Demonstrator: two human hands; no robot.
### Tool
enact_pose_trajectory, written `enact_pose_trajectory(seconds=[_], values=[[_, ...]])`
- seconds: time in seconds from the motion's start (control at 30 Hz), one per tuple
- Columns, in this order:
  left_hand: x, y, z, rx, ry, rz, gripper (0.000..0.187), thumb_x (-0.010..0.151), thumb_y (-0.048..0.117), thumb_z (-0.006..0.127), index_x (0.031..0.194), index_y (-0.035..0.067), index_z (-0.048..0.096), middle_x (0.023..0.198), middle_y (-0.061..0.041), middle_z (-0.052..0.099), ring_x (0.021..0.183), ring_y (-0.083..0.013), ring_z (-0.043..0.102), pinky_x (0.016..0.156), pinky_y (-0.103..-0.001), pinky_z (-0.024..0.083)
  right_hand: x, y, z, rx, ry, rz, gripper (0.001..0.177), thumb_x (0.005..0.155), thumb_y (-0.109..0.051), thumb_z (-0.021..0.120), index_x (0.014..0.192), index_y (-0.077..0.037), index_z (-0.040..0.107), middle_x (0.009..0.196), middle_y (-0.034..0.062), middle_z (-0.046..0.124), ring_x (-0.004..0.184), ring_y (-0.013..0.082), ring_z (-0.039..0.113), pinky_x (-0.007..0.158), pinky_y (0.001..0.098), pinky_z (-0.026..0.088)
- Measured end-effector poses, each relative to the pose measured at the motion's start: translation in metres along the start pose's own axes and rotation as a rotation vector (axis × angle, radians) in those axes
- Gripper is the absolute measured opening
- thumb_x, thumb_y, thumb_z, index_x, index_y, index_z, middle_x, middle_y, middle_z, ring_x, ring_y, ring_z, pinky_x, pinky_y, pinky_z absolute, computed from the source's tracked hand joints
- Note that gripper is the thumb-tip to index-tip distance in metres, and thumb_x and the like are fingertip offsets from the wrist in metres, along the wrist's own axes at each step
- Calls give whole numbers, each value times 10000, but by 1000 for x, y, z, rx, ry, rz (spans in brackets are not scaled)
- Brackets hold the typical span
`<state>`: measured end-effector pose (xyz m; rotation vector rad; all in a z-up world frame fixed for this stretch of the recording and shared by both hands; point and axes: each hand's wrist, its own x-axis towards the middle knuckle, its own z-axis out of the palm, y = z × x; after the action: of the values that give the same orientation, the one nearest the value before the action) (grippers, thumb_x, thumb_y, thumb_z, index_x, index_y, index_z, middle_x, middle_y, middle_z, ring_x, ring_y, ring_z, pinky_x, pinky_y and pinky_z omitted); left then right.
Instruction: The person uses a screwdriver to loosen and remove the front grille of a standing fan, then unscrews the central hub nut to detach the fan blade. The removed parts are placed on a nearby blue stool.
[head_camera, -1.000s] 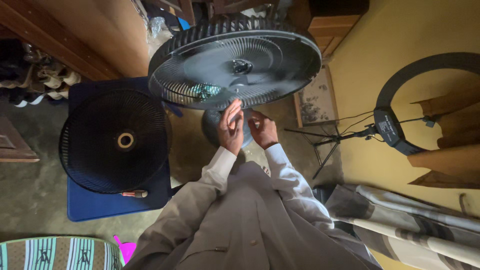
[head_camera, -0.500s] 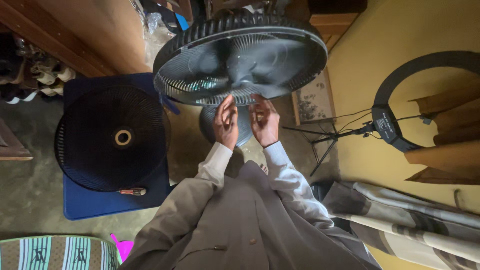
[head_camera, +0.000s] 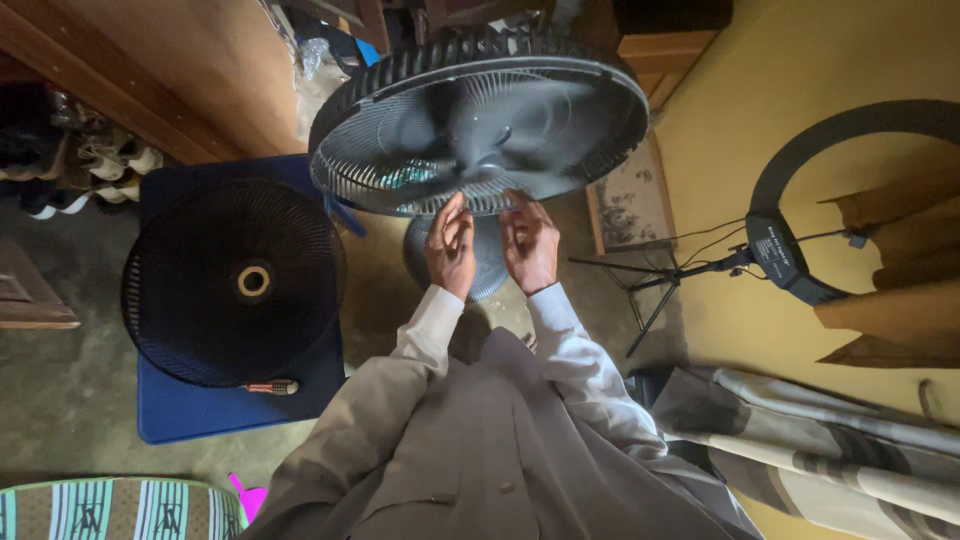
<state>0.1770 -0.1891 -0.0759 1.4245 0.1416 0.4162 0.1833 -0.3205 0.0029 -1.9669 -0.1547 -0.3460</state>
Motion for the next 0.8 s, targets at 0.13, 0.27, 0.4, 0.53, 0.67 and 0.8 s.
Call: enact_pose_trajectory(seconds=[0.13, 0.27, 0.4, 0.53, 0.67, 0.8], values=[[3, -6, 2, -64, 3, 74, 412, 1027, -5, 563, 1437, 1, 520, 1461, -173, 589, 1296, -247, 633, 1086, -330, 521, 1, 3, -2, -25, 28, -169, 316, 962, -32, 658, 1276, -68, 675, 1290, 166, 704, 985, 219, 754, 759, 312, 642], [3, -17, 3, -38, 5, 81, 426, 1009, -10, 576, 1432, -10, 522, 1454, -176, 603, 1270, -256, 653, 1064, -334, 545, 1, 1, -3, 30, 7, -46, 362, 981, -63, 662, 1342, -67, 656, 1193, 151, 728, 943, 205, 764, 757, 317, 638], [3, -23, 4, -80, -17, 101, 424, 1009, -20, 563, 1430, -25, 512, 1460, -170, 595, 1281, -251, 649, 1078, -331, 542, 1, -1, -5, 5, -18, -16, 379, 972, -74, 662, 1351, -65, 652, 1196, 158, 722, 941, 204, 754, 742, 321, 634], [6, -26, 7, -118, -7, 60, 406, 1010, -33, 593, 1412, -23, 538, 1443, -171, 611, 1286, -243, 641, 1075, -327, 536, 3, 1, 2, 9, 4, -41, 313, 980, -76, 655, 1293, -70, 676, 1166, 172, 727, 914, 221, 768, 733, 322, 638], [8, -29, 8, -91, 5, 0, 413, 991, -33, 590, 1401, 6, 563, 1425, -159, 628, 1203, -224, 674, 1030, -318, 551, 10, 11, 9, -31, -67, 13, 248, 947, -79, 662, 1192, -84, 705, 1014, 136, 783, 870, 207, 794, 735, 317, 633], [10, -33, 6, -75, -8, 73, 420, 983, -38, 572, 1399, 19, 553, 1400, -141, 628, 1210, -203, 661, 1039, -308, 543, 21, 22, 25, -61, -80, 34, 128, 1011, -164, 714, 1108, -82, 729, 934, 145, 787, 855, 216, 791, 755, 339, 608]])
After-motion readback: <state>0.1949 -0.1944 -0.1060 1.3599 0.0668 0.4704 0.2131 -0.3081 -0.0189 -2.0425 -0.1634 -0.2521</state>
